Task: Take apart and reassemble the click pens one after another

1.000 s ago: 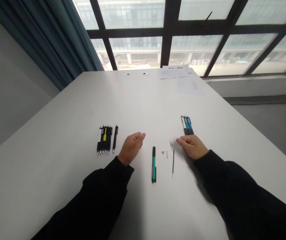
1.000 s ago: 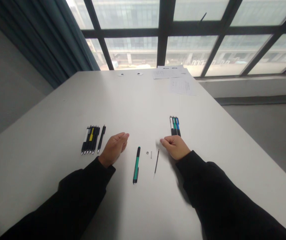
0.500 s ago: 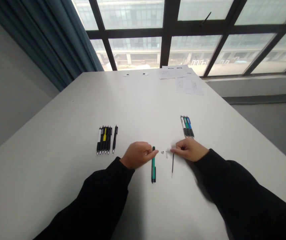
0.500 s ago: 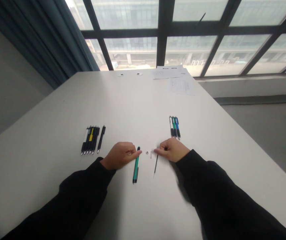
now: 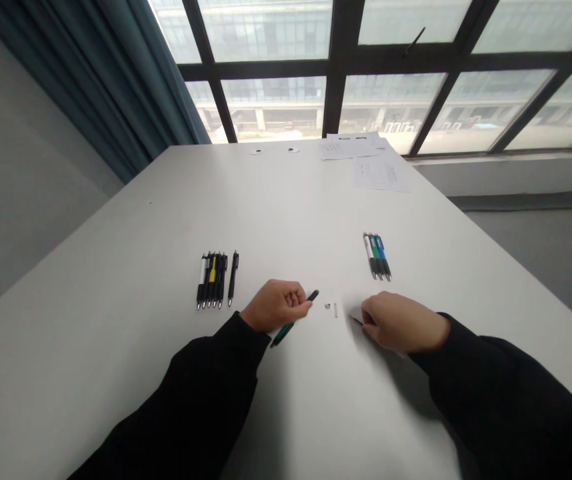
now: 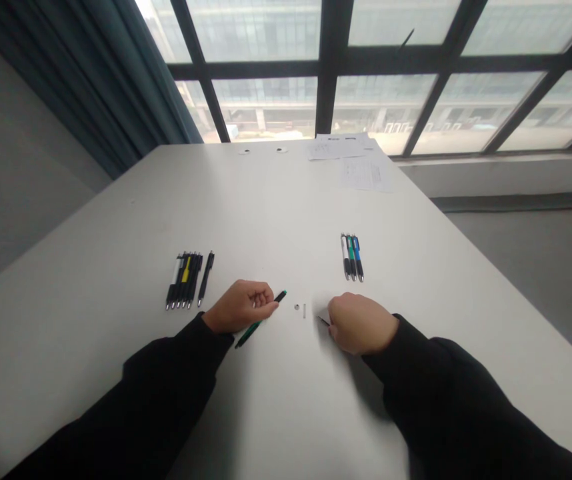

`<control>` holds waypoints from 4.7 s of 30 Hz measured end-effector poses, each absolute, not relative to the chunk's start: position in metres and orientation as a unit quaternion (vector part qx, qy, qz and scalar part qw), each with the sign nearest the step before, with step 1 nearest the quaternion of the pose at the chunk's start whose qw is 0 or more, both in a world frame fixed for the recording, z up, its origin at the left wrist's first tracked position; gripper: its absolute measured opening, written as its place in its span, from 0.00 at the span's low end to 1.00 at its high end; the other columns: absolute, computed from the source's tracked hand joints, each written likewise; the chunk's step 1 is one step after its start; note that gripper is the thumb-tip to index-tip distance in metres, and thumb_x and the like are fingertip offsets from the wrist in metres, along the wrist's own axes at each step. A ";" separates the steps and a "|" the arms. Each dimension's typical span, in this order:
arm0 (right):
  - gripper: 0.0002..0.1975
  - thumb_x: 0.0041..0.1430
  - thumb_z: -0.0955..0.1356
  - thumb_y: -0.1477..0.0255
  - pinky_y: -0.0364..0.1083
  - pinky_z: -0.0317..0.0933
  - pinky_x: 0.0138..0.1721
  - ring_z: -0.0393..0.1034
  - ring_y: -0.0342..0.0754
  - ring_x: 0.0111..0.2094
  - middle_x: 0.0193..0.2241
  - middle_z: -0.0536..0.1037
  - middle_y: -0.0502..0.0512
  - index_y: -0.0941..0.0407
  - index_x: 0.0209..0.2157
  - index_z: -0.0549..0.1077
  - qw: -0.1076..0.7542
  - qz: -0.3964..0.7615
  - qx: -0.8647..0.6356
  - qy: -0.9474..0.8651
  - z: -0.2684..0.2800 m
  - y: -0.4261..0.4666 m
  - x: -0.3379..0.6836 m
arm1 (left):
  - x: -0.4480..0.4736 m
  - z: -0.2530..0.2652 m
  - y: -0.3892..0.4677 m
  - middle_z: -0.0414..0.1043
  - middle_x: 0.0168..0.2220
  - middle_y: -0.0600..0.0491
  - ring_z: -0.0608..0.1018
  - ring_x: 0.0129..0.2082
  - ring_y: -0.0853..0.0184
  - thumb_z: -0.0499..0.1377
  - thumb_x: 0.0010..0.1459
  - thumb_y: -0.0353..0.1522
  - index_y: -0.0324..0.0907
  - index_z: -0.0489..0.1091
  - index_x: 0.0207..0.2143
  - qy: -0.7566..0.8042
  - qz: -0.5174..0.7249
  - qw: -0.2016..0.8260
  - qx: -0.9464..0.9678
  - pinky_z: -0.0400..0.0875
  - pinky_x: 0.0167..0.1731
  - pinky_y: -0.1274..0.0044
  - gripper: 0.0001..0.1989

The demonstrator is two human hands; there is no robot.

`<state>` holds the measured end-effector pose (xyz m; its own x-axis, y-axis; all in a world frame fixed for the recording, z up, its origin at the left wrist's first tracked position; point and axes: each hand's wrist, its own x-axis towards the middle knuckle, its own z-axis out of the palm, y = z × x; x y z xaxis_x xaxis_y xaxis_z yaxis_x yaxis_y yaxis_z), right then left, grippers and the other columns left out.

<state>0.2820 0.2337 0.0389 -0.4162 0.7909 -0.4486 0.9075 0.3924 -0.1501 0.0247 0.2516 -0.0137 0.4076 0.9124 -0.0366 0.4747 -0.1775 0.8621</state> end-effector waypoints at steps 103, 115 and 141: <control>0.09 0.53 0.74 0.65 0.46 0.58 0.27 0.73 0.51 0.27 0.26 0.80 0.58 0.56 0.28 0.79 0.079 -0.221 0.517 0.823 0.061 0.258 0.243 | 0.024 -0.012 0.249 0.75 0.25 0.50 0.72 0.19 0.75 0.71 0.51 0.38 0.34 0.73 0.35 0.213 0.416 0.796 0.384 0.64 0.20 0.84 0.17; 0.06 0.55 0.68 0.75 0.45 0.58 0.28 0.76 0.53 0.30 0.29 0.81 0.62 0.58 0.30 0.80 0.118 -0.178 0.504 0.837 0.048 0.256 0.244 | 0.027 -0.010 0.246 0.74 0.25 0.51 0.71 0.18 0.76 0.73 0.48 0.40 0.34 0.75 0.35 0.216 0.414 0.799 0.380 0.63 0.21 0.83 0.20; 0.06 0.60 0.73 0.70 0.47 0.74 0.37 0.77 0.46 0.35 0.35 0.82 0.55 0.56 0.38 0.77 -0.447 -0.492 0.326 0.673 0.083 0.241 0.236 | 0.017 -0.017 0.249 0.79 0.28 0.45 0.78 0.17 0.68 0.66 0.57 0.43 0.35 0.70 0.38 0.116 0.278 0.862 0.407 0.70 0.15 0.81 0.19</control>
